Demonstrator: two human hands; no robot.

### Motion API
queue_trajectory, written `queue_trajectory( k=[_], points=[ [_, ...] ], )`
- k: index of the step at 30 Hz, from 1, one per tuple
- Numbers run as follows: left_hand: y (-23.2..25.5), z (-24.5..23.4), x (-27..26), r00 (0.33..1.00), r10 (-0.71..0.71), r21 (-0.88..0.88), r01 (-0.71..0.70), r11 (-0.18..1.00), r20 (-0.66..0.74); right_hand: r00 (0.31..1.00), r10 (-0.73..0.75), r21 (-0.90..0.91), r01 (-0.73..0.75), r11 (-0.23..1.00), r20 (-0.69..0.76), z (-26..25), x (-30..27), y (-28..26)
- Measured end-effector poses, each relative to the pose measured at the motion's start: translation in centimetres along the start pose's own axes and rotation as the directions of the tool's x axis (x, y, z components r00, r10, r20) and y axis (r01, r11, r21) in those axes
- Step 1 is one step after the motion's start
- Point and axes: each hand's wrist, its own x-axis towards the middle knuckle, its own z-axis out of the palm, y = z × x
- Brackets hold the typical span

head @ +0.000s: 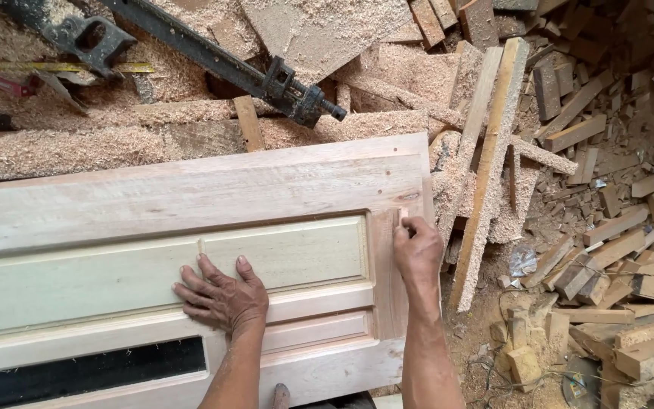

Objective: Hand-sanding the surfaces and edges of a wooden door frame using a strip of sandpaper.

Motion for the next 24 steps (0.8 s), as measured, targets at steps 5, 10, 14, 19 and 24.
queue_trajectory(
  k=[5, 10, 14, 19, 24],
  points=[
    [-0.1, 0.0, -0.1, 1.0, -0.006, -0.004, 0.006, 1.0, 0.006, 0.995, -0.027, 0.02, 0.029, 0.999, -0.099, 0.2, 2.1, 2.0],
    [-0.1, 0.3, -0.2, 1.0, 0.004, 0.009, -0.004, 1.0, -0.031, 0.972, -0.149, -0.007, 0.151, 0.989, -0.18, 1.1, 4.2, 2.2],
    [0.1, 0.0, 0.0, 1.0, 0.004, -0.019, -0.005, 1.0, -0.02, 0.976, -0.129, -0.062, 0.12, 0.991, -0.176, 2.3, 2.6, 1.5],
    [0.0, -0.1, -0.2, 1.0, -0.012, -0.023, 0.013, 1.0, 0.024, 0.969, -0.196, -0.077, 0.186, 0.98, -0.154, 1.9, 1.2, 2.5],
    [0.1, -0.4, -0.1, 1.0, 0.013, 0.004, -0.013, 1.0, -0.012, 0.985, -0.094, 0.034, 0.1, 0.994, -0.141, -0.1, 1.4, 2.1]
  ],
)
